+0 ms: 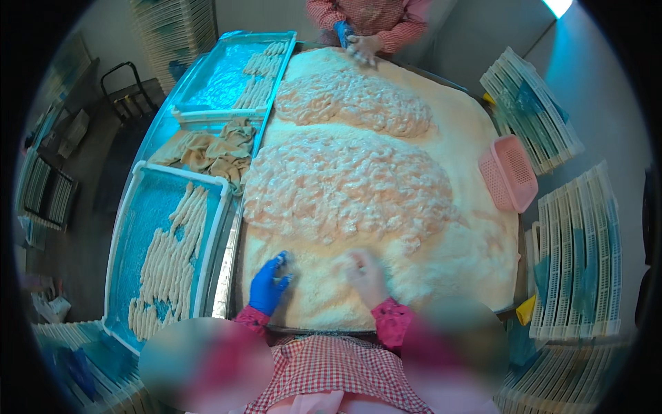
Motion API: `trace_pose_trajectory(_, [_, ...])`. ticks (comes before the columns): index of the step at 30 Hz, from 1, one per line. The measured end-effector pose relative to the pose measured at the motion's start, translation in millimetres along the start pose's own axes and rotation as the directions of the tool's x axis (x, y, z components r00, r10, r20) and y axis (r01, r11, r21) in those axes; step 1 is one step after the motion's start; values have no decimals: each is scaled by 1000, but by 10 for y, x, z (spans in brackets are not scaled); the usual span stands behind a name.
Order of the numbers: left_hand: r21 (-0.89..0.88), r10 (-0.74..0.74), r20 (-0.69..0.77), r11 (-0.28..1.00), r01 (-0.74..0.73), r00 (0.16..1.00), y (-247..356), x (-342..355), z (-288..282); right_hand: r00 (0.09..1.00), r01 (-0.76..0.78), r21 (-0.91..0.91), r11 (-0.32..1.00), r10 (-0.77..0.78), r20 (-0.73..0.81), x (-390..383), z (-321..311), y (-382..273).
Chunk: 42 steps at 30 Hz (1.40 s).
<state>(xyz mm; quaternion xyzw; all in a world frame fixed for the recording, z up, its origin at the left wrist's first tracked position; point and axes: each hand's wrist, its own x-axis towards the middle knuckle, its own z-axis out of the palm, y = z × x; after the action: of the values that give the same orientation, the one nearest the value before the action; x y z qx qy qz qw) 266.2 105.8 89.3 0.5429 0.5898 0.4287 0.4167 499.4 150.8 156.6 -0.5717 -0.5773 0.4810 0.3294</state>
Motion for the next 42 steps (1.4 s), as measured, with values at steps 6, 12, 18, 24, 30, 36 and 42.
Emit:
trace_pose_trajectory(6, [218, 244, -2, 947, -237, 970, 11, -31, -229, 748, 635, -642, 430, -549, 372, -37, -207, -214])
trace_pose_trajectory(12, [364, 419, 331, 770, -524, 845, 327, 112, 238, 779, 620, -596, 510, -494, 387, 61, -379, -204])
trace_pose_trajectory(18, [408, 376, 220, 803, -435, 900, 104, 289, 404, 798, 597, -644, 479, -443, 409, 170, -294, 115])
trace_pose_trajectory(24, [485, 231, 192, 823, -297, 954, 33, 217, 326, 785, 595, -677, 433, -492, 375, 164, -314, 155])
trace_pose_trajectory(30, [405, 138, 155, 894, -191, 978, -53, 161, 263, 902, 378, -602, 703, -427, 68, 90, -432, 203])
trace_pose_trajectory(36, [705, 215, 303, 605, -370, 929, 437, 117, -116, 848, 528, -556, 642, -433, 305, -37, -453, -43])
trace_pose_trajectory(42, [496, 44, 279, 849, -183, 959, 177, 240, 221, 878, 476, -615, 628, -375, 297, 10, -319, 181])
